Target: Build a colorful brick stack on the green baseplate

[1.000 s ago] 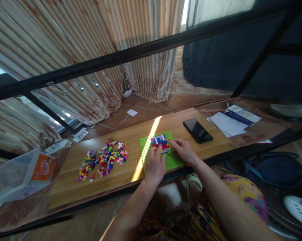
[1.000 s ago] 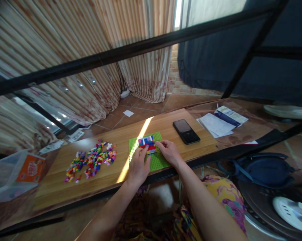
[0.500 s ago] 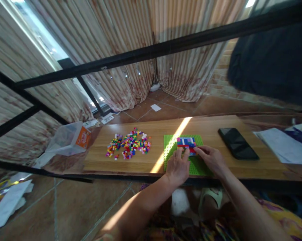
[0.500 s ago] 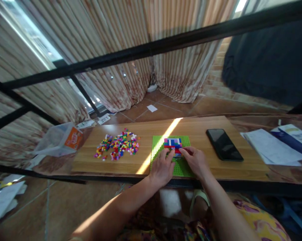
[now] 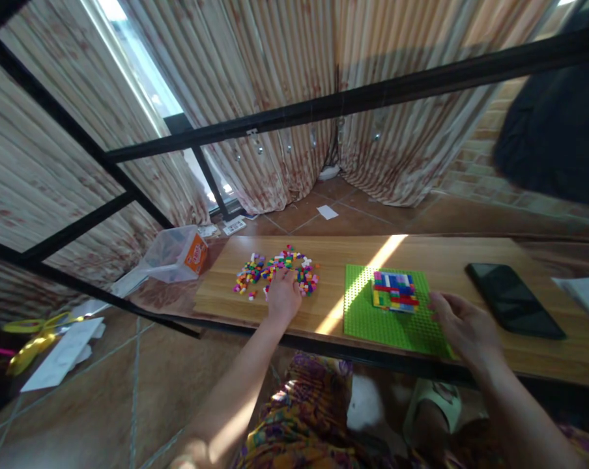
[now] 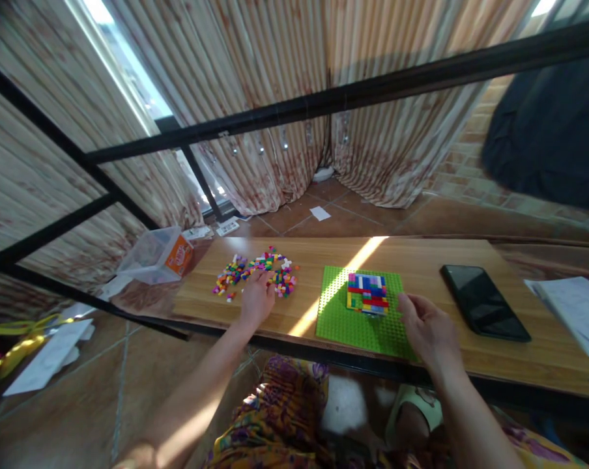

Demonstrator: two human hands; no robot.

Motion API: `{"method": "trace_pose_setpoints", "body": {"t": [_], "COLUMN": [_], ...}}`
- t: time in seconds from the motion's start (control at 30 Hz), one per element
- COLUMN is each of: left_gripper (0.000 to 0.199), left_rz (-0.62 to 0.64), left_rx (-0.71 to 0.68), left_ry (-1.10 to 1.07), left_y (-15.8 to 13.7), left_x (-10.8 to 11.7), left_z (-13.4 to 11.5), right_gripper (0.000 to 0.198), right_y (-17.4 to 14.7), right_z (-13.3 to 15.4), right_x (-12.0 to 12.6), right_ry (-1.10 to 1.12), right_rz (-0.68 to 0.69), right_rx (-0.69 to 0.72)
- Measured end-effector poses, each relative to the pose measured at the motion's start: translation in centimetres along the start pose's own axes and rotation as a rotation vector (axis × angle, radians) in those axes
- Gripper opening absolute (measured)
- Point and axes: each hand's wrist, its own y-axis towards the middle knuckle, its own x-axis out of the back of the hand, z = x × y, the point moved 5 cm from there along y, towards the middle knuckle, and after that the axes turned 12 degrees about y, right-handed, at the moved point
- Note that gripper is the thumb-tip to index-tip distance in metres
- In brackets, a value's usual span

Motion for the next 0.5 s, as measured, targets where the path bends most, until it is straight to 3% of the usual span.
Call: {"method": "trace_pose_setpoints", "body": {"t": [0.1, 0.27, 0.4, 0.5], "left_gripper": [0.027, 0.024, 0.021, 0.018], "left_rz": [0.078, 0.110, 0.075, 0.061], "left_rx": [-0.046, -0.080, -0.063, -0.020], "left_ry": [0.111, 0.187, 0.138, -0.050], "left_y": [1.3, 1.9, 2.0, 1.7], "left_x": [-0.5, -1.1, -0.4, 0.1], "left_z": [1.2, 1.3, 0.9, -0.5], "right_gripper": [0.045, 0.042, 0.039, 0.034], "right_y": [0.0, 0.2, 0.3, 0.1], "right_z": [0.1, 1.0, 1.5, 2.4], "right_x": [-0.3, -0.4, 0.2, 0.2], "right_ry": [-0.010, 0.046, 0.109, 0.262], "right_rz": [0.005, -0.016, -0.090, -0.146], "right_rx": [-0.070, -0.035, -0.036, 0.001]}}
